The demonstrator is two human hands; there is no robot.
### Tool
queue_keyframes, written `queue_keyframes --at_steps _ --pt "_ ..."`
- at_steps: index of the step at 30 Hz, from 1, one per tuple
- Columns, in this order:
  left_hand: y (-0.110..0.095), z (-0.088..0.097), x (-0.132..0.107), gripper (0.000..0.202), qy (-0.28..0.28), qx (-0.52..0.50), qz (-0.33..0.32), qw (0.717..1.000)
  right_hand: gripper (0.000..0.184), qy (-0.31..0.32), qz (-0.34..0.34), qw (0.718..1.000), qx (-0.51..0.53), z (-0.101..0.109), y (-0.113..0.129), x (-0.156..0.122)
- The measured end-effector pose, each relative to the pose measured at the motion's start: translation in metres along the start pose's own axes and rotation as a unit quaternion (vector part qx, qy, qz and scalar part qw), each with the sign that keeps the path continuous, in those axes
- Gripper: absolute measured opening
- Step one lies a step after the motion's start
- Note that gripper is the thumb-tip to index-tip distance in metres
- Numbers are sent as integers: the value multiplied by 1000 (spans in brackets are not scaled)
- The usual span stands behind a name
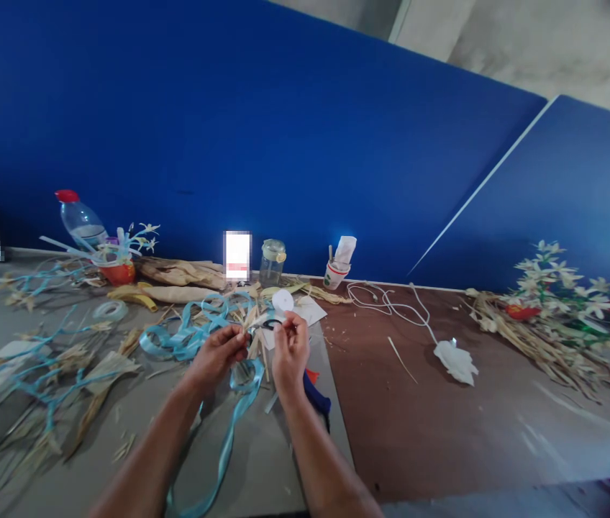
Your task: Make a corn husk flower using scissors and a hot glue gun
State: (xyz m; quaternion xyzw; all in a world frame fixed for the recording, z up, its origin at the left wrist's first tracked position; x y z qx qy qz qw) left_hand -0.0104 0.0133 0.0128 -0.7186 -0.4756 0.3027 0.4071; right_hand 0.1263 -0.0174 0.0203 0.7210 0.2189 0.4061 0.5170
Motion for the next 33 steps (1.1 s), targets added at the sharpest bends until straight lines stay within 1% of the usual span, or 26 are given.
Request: queue_keyframes --at_steps 1,3,4,6,9,11,12,17,20,23,27,30,33 --pt "-1 0 -1 22 13 -32 3 999 22 -4 -53 998 44 -1 -4 2" --pt "-2 0 -2 19 40 -71 7 997 18 25 -158 977 138 -5 -10 4" --pt "-2 0 -3 19 53 -80 9 995 17 52 -203 961 181 -8 -11 4" --pt "-1 0 -4 18 75 -82 17 994 16 118 -272 923 246 -12 -10 4" --pt "2 0 -5 20 97 -75 39 992 15 214 -331 866 308 -15 -3 2" --pt "3 1 -6 21 103 -76 49 991 14 255 -343 842 329 -15 1 1" --pt "3 1 -6 21 103 -77 52 990 13 268 -341 836 336 -15 3 1" --pt "1 -1 -8 22 95 -66 69 991 10 279 -336 838 329 -14 6 1" --pt "0 -3 -8 23 102 -57 71 991 11 280 -329 846 313 -13 5 1" --pt "1 -4 -8 22 110 -44 77 990 10 260 -327 858 298 -13 1 3" --pt "2 -3 -8 20 108 -46 64 991 7 231 -331 859 314 -11 -4 5" --pt "3 -1 -8 19 112 -52 59 991 6 227 -326 861 317 -11 -3 4" --pt "3 0 -9 20 114 -60 59 990 9 230 -326 866 302 -12 0 3"
Point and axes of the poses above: each hand's wrist, its own x-axis towards the middle knuckle, its own z-axis out of the back of the hand, y = z × x, the point moved 2 cm from there along x, towards the middle knuckle, and after that the axes turned 2 degrees about -x, right-handed, at the moved point
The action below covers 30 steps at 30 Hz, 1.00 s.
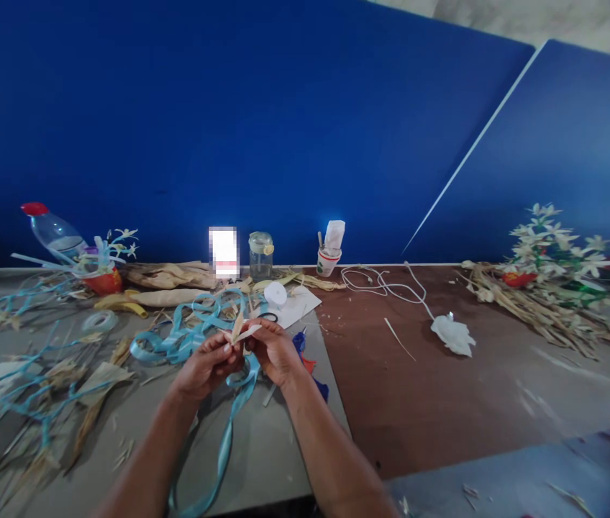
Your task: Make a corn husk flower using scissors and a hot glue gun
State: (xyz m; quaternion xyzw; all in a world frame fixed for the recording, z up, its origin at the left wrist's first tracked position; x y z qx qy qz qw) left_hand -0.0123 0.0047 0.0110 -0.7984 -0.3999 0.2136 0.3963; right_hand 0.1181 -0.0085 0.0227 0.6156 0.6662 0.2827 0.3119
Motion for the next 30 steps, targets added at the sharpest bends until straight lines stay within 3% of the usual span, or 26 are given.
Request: queue_keyframes --at_steps 16,23,30 --pt "-3 -1 -1 25 -18 -57 -8 998 18 12 -12 1000 24 -1 -5 2" --pt "-6 -7 -1 40 -39 -92 -9 995 18 3 -14 1000 28 -4 -2 0" --pt "-3 -1 0 35 -61 -105 -25 992 21 4 -16 1000 22 -4 -2 2"
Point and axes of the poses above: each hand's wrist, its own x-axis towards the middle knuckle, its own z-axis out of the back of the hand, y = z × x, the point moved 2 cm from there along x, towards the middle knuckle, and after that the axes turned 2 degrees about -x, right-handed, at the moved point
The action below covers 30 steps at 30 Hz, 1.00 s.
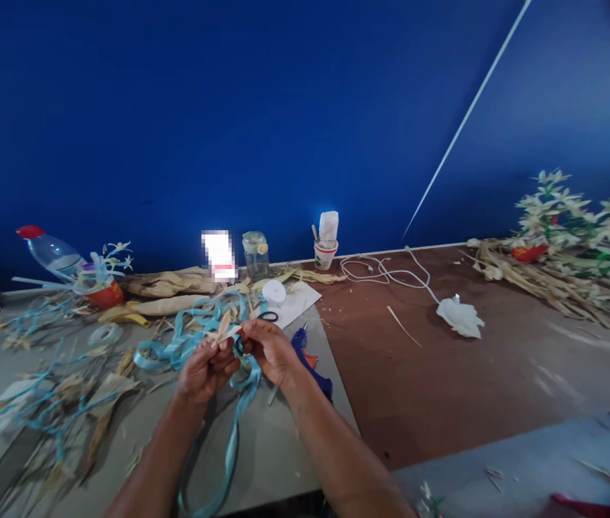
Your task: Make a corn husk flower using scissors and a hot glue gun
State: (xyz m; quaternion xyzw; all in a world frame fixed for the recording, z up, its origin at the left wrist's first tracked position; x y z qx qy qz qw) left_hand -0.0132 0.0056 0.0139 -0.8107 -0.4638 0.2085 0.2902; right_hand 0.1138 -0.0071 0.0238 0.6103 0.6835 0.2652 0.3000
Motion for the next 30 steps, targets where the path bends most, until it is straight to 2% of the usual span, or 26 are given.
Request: queue_keyframes --at_steps 9,14,17,23,26,28,30 --pt "1 0 1 29 -26 13 -2 1000 20 0 -12 1000 11 1 -2 1" --pt "-2 5 6 16 -59 -46 -31 997 22 -3 -6 1000 5 2 -1 1" --pt "-8 7 8 9 -49 -73 -54 995 21 -7 -1 1000 -5 4 0 2" --pt "-20 9 7 7 -48 -46 -69 995 17 -68 36 994 -83 10 -2 5" --pt "-24 10 7 5 -54 -19 -81 995 8 -117 90 965 -216 17 -3 8" --pt "-25 11 8 5 -54 -12 -90 994 5 -125 138 924 -334 19 -3 8" --pt "-25 13 9 6 -56 -11 -90 994 11 -103 179 874 -439 19 -4 7"
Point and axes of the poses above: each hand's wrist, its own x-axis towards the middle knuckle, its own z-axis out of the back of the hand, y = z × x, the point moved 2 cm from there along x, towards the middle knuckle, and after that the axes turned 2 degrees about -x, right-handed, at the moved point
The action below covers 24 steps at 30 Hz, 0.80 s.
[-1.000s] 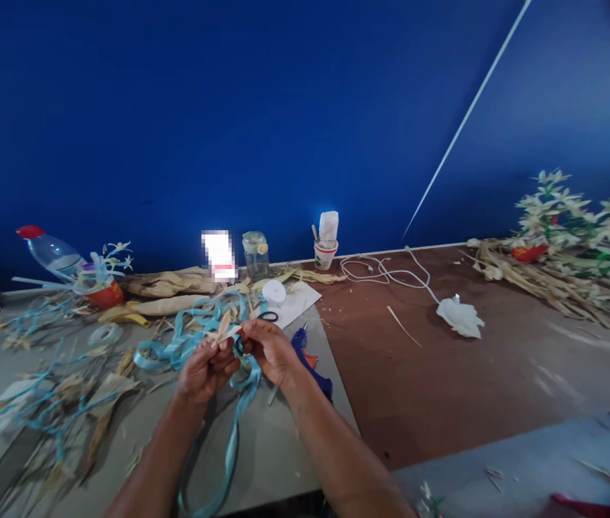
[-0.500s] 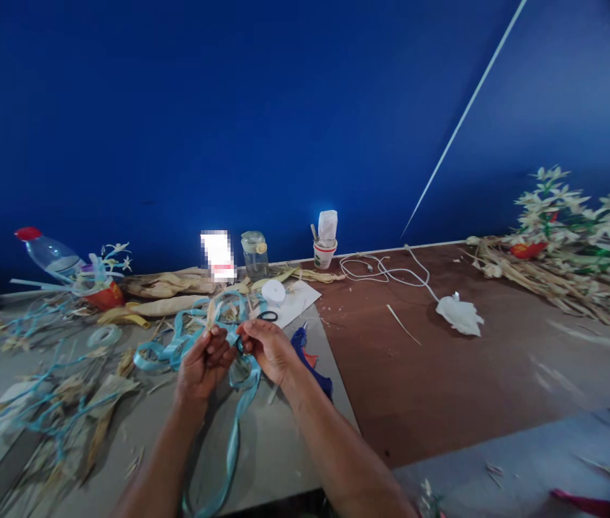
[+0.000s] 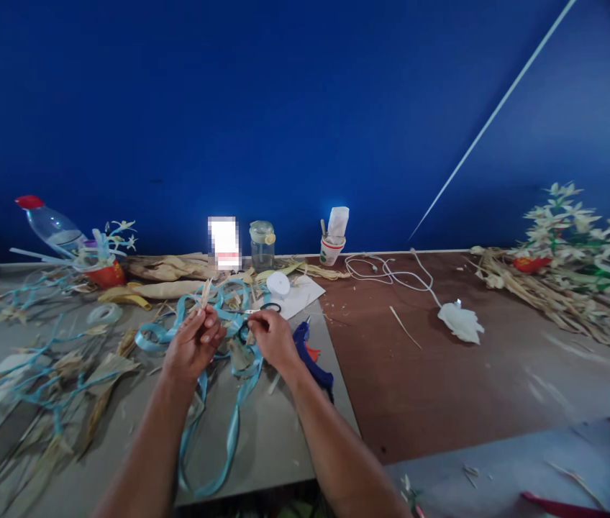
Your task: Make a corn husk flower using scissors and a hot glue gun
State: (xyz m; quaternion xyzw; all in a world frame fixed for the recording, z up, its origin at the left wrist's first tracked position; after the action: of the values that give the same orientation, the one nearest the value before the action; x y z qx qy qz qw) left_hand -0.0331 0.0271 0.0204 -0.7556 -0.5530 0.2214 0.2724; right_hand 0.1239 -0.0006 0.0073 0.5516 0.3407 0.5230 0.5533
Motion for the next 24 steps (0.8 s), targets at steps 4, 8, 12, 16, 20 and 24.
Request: queue_keyframes --at_steps 4,8,12,16,20,24 --pt "2 3 1 8 -15 -5 14 1000 18 57 87 981 -163 -7 0 -6" --pt "4 5 3 8 -18 -9 23 1000 15 100 83 950 -285 -10 -2 -10" --pt "5 8 4 8 -17 -12 25 999 17 128 72 923 -355 -8 2 -10" --pt "5 9 3 8 -18 -16 23 999 22 200 88 885 -410 -12 8 -17" --pt "5 7 2 9 -14 -15 24 1000 50 206 88 857 -464 -16 15 -28" --pt "6 6 2 9 -13 -8 26 1000 41 199 101 848 -481 -19 18 -34"
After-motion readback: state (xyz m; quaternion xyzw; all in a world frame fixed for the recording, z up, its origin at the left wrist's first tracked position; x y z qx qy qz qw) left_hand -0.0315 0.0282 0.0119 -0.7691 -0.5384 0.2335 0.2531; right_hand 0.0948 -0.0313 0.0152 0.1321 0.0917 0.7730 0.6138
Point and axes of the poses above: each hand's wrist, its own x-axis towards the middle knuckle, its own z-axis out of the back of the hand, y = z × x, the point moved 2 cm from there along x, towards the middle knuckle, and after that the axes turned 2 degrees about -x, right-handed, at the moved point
